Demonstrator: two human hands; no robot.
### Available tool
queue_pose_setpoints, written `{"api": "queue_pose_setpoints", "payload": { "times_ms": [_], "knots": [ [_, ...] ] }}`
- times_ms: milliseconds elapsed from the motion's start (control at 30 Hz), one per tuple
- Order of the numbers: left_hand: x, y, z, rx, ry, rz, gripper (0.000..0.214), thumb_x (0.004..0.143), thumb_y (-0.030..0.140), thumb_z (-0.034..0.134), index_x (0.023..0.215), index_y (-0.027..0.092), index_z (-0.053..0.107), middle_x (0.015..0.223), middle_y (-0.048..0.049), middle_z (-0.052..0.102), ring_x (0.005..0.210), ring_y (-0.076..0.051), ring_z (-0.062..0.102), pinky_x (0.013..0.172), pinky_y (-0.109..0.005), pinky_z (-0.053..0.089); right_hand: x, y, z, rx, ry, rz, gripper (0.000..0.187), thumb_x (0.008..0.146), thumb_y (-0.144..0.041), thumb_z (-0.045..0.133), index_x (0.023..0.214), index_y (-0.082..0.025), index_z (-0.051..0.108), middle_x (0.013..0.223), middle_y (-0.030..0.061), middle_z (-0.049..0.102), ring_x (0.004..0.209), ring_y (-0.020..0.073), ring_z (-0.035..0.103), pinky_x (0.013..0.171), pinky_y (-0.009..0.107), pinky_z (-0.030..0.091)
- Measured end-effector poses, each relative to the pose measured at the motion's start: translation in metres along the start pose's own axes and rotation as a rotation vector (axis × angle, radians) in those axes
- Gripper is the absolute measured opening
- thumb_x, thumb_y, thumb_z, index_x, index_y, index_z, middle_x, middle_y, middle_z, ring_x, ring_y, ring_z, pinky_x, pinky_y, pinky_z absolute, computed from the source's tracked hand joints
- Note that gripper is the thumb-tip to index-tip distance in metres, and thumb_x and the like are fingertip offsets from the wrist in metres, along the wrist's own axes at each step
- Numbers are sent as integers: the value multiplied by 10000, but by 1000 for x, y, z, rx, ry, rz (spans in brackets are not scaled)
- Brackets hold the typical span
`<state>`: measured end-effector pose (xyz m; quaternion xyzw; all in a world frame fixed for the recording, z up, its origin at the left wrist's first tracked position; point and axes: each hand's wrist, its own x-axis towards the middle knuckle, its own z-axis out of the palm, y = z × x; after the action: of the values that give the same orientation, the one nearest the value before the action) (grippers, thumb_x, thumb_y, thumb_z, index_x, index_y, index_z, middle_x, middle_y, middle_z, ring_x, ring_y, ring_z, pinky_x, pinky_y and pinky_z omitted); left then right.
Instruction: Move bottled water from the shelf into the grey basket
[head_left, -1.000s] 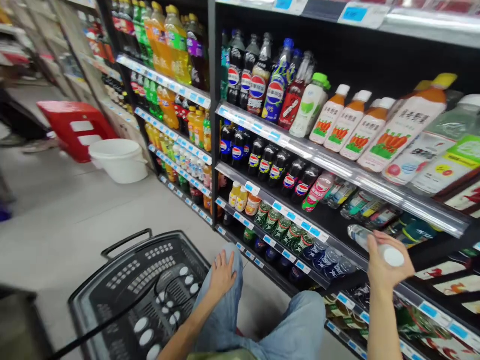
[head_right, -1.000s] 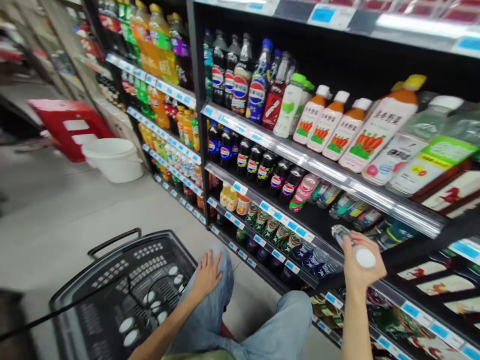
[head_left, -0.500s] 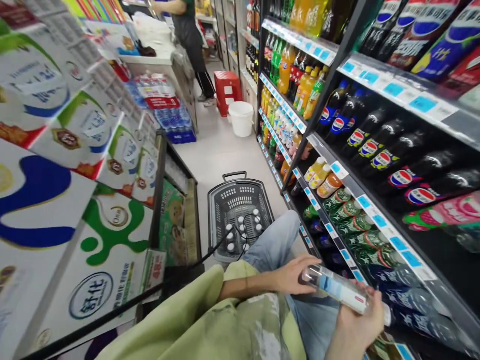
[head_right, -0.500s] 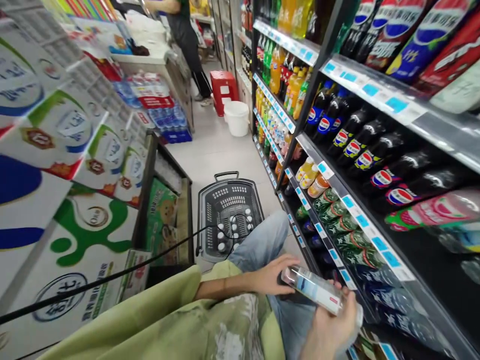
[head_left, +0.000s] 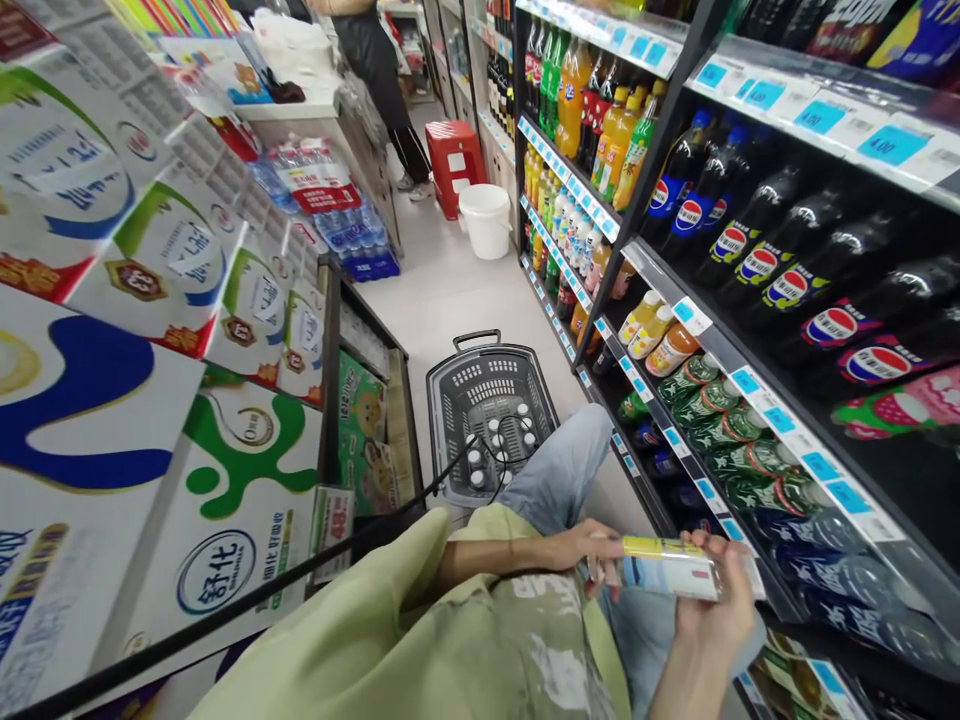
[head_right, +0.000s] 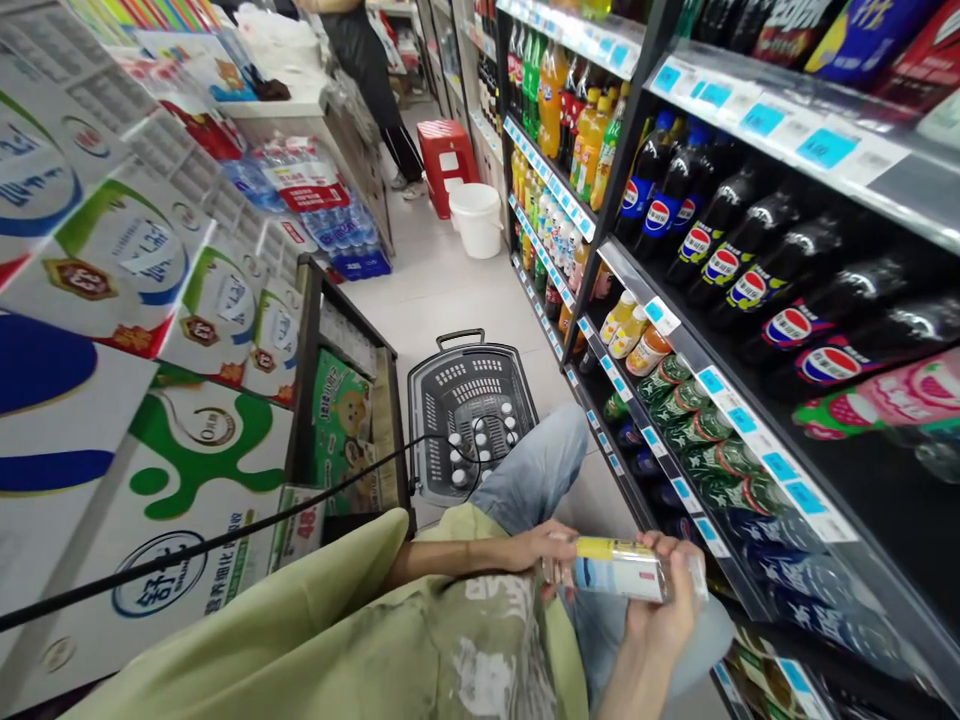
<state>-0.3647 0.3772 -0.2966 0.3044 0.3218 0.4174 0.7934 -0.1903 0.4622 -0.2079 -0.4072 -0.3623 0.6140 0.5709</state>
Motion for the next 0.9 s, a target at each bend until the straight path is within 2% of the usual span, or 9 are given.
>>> {"api": "queue_pose_setpoints", "payload": {
  "times_ms": [67,167,267,367,500,667,800,900],
  "knots": [
    [-2,8,1,-32,-145,-129,803,744,945,529,857,170,704,587,-96,678,356,-236,544,317,-336,374,1,-1,4,66,-39,24,236,829,-401,821,880,-274,629,754,-50,547,735,186,615,780,374,574],
    [-11,22,2,-153,-317,-306,775,902,822,317,850,182,752,461,-45,533,273,-215,366,303,-348,267,2,2,11,125,-108,6,250,820,-441,795,879,-283,610,745,-54,485,690,178,542,741,362,539],
    [-20,29,5,-270,-359,-393,750,939,782,250,773,217,714,401,3,360,258,-179,196,316,-333,203,3,8,16,159,-170,-23,282,814,-480,767,860,-291,563,719,-67,400,634,175,449,672,345,481],
    [-22,30,7,-280,-337,-441,787,919,817,200,753,215,680,401,4,325,277,-162,161,336,-310,170,3,10,18,174,-197,-41,306,815,-487,757,839,-293,522,694,-79,330,607,170,378,646,334,433],
    [-18,31,11,-285,-276,-453,779,898,791,239,804,170,701,457,-39,436,332,-169,238,383,-288,175,3,5,21,113,-154,-51,369,810,-521,751,808,-288,465,682,-88,291,592,161,344,622,328,412],
    [-19,38,14,-360,-191,-454,712,953,643,294,966,91,744,667,-67,594,484,-147,340,475,-254,214,1,-2,27,119,-105,-12,439,751,-496,788,778,-278,408,676,-99,212,575,137,313,595,296,421],
    [-19,31,6,-307,-241,-434,637,893,620,443,1092,98,747,814,-77,677,582,-161,515,514,-254,332,-2,-2,29,91,-84,13,445,769,-493,775,788,-275,388,681,-102,204,571,131,300,588,291,425],
    [-15,22,2,-215,-299,-381,688,805,700,573,1131,116,736,860,-91,713,644,-196,610,545,-284,433,-3,0,27,112,-48,48,450,757,-472,792,798,-267,394,661,-111,259,559,117,345,601,287,445]
  ]
}}
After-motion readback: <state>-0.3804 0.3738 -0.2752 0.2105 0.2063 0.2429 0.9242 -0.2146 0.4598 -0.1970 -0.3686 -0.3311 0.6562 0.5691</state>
